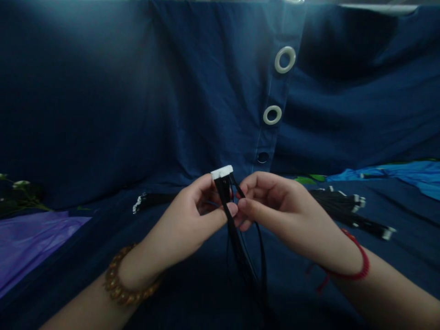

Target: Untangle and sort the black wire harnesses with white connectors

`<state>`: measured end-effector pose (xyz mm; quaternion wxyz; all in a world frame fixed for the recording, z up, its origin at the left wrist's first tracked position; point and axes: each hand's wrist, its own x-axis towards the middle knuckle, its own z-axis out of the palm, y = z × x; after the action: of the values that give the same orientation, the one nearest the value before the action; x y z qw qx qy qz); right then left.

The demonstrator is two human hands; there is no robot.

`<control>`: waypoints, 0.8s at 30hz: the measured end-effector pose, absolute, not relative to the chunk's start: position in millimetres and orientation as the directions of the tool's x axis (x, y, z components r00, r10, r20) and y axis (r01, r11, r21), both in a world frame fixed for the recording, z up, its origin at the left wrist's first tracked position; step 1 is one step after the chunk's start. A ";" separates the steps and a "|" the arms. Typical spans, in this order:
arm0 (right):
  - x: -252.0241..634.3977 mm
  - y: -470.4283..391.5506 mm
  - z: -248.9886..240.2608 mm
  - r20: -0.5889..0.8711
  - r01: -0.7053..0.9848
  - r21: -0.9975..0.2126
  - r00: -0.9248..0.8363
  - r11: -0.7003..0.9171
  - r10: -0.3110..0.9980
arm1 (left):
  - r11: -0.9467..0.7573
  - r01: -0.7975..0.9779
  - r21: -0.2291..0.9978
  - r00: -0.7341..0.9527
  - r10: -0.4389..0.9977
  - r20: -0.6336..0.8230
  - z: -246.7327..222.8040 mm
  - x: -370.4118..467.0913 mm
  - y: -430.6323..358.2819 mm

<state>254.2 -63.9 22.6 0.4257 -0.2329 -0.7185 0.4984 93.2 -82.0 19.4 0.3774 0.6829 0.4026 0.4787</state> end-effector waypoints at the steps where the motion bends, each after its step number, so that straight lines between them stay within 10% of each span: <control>1: 254.6 -63.3 23.0 0.380 -0.078 -0.911 -0.533 0.404 0.756 | -0.389 0.184 0.903 0.213 0.912 0.349 19.1 93.5 -80.4; 8: 266.2 -60.8 30.4 0.364 0.123 -0.875 -0.473 0.469 0.803 | -0.224 0.090 0.970 0.265 0.945 0.193 14.6 94.2 -70.0; 16: 281.6 -60.3 38.8 0.382 0.101 -0.888 -0.383 0.449 0.841 | -0.440 0.646 0.624 0.402 0.891 0.213 10.8 70.4 -52.6; 24: 278.6 -54.0 36.7 0.521 -0.062 -0.850 -0.247 0.524 0.817 | -0.171 0.403 0.899 0.315 0.948 0.039 7.2 69.7 -41.5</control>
<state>278.6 -54.0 36.7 0.5471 -0.2775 -0.6801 0.4014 69.7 -41.5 7.2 0.4206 0.6932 0.4874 0.3240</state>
